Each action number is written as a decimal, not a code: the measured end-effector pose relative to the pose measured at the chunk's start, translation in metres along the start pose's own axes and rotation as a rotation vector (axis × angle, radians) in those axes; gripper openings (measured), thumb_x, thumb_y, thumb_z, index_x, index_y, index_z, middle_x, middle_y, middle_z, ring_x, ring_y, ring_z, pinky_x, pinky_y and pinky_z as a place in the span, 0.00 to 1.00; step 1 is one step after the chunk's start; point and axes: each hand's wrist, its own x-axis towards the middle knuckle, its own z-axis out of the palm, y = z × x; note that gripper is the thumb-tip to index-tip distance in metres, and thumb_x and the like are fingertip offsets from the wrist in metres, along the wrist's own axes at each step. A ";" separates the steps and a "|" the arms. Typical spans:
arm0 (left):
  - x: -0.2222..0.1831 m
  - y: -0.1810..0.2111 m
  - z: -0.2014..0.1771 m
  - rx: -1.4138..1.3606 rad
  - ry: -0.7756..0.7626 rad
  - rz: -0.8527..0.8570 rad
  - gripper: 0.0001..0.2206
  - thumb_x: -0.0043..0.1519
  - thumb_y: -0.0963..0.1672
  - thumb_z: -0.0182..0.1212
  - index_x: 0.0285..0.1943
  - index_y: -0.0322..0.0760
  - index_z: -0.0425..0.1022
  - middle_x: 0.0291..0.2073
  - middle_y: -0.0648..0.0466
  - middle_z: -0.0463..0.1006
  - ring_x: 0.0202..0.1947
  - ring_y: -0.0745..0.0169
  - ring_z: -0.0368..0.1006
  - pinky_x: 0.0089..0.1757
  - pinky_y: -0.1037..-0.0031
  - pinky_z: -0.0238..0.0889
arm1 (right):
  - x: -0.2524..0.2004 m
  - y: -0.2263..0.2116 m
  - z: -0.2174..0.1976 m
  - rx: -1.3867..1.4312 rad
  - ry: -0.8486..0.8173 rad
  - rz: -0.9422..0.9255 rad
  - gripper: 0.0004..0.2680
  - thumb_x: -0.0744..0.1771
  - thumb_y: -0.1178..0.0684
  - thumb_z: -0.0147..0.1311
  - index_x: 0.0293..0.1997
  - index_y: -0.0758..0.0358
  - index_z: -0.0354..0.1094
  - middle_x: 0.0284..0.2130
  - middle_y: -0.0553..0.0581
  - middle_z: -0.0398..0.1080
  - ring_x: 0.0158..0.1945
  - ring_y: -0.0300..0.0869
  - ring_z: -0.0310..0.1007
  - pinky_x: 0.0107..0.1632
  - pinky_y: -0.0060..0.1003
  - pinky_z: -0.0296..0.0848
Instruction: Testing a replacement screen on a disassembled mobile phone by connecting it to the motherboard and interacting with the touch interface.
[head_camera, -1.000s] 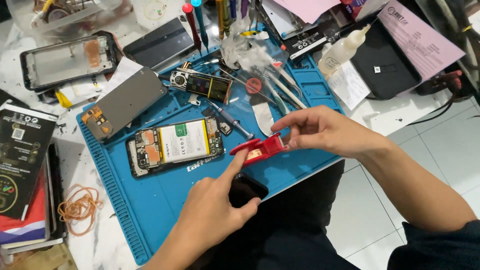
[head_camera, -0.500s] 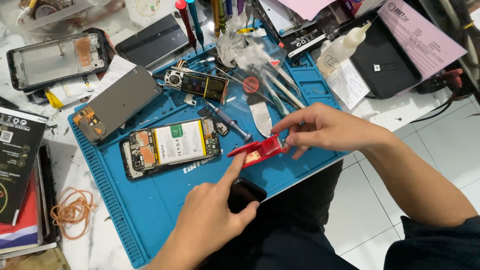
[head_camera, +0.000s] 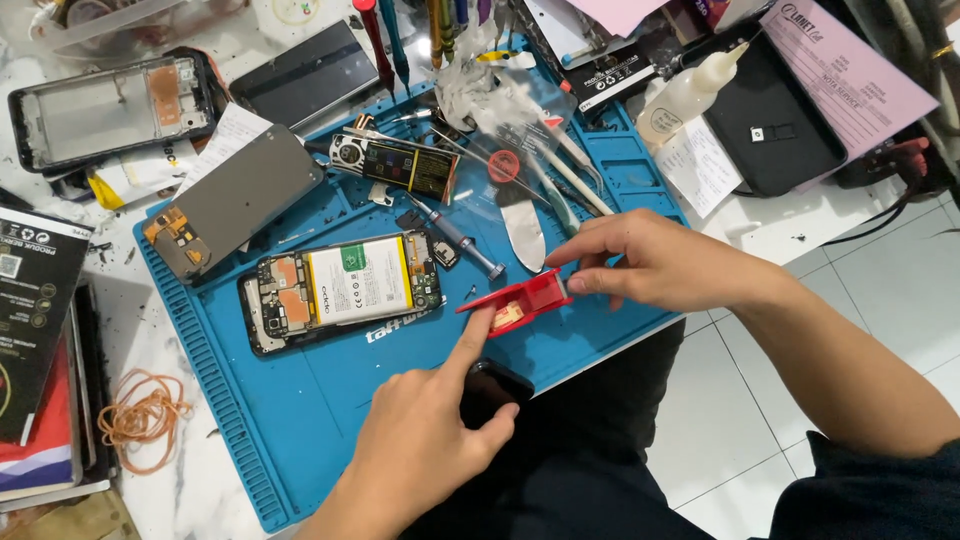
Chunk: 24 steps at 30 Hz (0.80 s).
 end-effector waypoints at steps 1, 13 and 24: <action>0.000 0.000 0.001 -0.003 -0.007 0.001 0.45 0.58 0.56 0.61 0.82 0.57 0.35 0.36 0.56 0.83 0.22 0.56 0.74 0.26 0.63 0.68 | 0.001 0.004 0.002 -0.073 0.008 -0.069 0.17 0.65 0.43 0.52 0.58 0.53 0.72 0.45 0.50 0.75 0.41 0.37 0.73 0.31 0.32 0.76; 0.000 -0.003 0.005 0.021 0.029 0.008 0.46 0.57 0.56 0.63 0.82 0.57 0.36 0.32 0.56 0.83 0.22 0.54 0.74 0.26 0.62 0.67 | 0.018 0.064 0.022 -0.319 0.338 -0.709 0.12 0.67 0.47 0.55 0.56 0.55 0.71 0.36 0.49 0.72 0.39 0.43 0.59 0.44 0.37 0.63; -0.002 0.001 0.000 0.019 0.053 0.009 0.45 0.57 0.55 0.63 0.82 0.57 0.39 0.21 0.54 0.79 0.18 0.51 0.70 0.24 0.61 0.62 | 0.025 0.073 0.023 -0.567 0.482 -0.876 0.10 0.68 0.55 0.56 0.57 0.55 0.70 0.37 0.50 0.69 0.42 0.47 0.60 0.45 0.44 0.59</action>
